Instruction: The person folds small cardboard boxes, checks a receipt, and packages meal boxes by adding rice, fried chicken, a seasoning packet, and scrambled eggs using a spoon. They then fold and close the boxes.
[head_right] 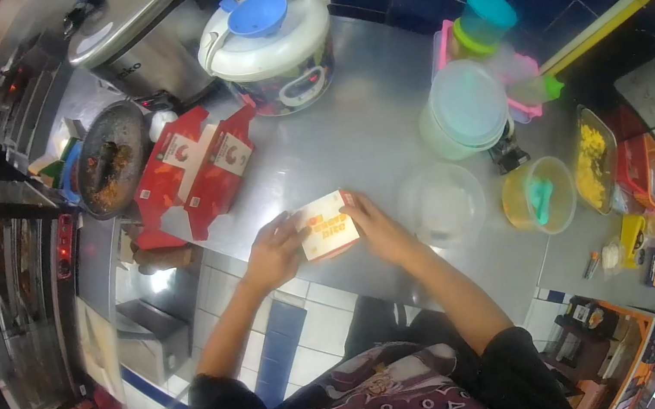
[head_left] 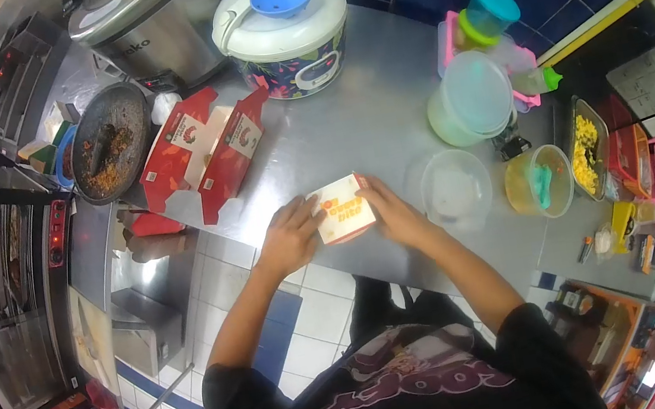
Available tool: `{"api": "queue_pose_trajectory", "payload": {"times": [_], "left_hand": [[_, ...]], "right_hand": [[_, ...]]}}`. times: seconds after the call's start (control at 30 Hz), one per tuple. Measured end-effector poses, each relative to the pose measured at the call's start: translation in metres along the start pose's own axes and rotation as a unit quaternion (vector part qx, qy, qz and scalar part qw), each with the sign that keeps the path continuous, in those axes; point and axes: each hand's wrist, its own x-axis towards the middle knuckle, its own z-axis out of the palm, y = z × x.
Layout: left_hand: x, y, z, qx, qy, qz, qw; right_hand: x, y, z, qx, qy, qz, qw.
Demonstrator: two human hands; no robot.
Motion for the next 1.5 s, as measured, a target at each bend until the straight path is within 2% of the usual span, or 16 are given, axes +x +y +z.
{"api": "queue_pose_trajectory", "payload": {"times": [0.13,0.2,0.33,0.4,0.47,0.6,0.73,0.8,0.83,0.9,0.93,1.0,1.27,1.4,1.47,1.5], "left_hand": [[0.027,0.023,-0.007,-0.037,-0.012,-0.03,0.999],[0.038,0.03,0.005,-0.119,-0.124,-0.102,0.98],[0.046,0.062,0.004,-0.187,-0.129,-0.18,0.957],[0.033,0.085,0.014,-0.281,-0.052,-0.223,0.932],[0.017,0.108,0.042,-0.293,-0.04,-0.233,0.926],[0.039,0.189,0.041,-0.519,0.041,-0.258,0.813],[0.068,0.279,0.038,-0.242,-0.04,-0.288,0.926],[0.096,0.317,0.046,-0.479,-0.085,-0.289,0.825],[0.106,0.345,0.047,-0.476,-0.084,-0.282,0.829],[0.134,0.414,0.043,-0.632,-0.062,-0.343,0.692],[0.146,0.445,0.056,-0.632,-0.065,-0.336,0.696],[0.163,0.508,0.084,-0.631,-0.079,-0.379,0.672],[0.246,0.708,0.17,-0.633,-0.263,-0.229,0.692],[0.269,0.783,0.218,-0.555,-0.274,-0.124,0.776],[0.281,0.813,0.238,-0.525,-0.25,-0.056,0.812],[0.292,0.835,0.24,-0.377,-0.222,0.103,0.893]], "right_hand": [[-0.012,-0.007,0.019,0.203,0.019,0.165,0.965],[-0.017,0.004,0.033,0.26,0.044,0.244,0.933],[-0.039,0.021,0.043,0.334,0.046,0.231,0.913],[-0.056,0.007,0.026,0.518,0.056,0.254,0.815],[-0.076,-0.007,-0.001,0.531,0.043,0.266,0.803],[-0.135,0.006,-0.029,0.561,0.009,0.223,0.797],[-0.213,0.019,-0.038,0.459,0.139,0.173,0.86],[-0.264,0.021,-0.061,0.552,0.198,0.264,0.766],[-0.296,0.025,-0.072,0.552,0.204,0.258,0.766],[-0.362,0.035,-0.105,0.546,0.171,0.161,0.804],[-0.393,0.04,-0.127,0.544,0.179,0.158,0.805],[-0.455,0.026,-0.172,0.217,0.234,-0.015,0.947],[-0.637,0.062,-0.228,0.231,0.486,0.213,0.816],[-0.7,0.082,-0.249,0.272,0.506,0.255,0.778],[-0.733,0.107,-0.248,0.526,0.578,0.077,0.619],[-0.76,0.111,-0.266,0.667,0.545,0.148,0.485]]}}
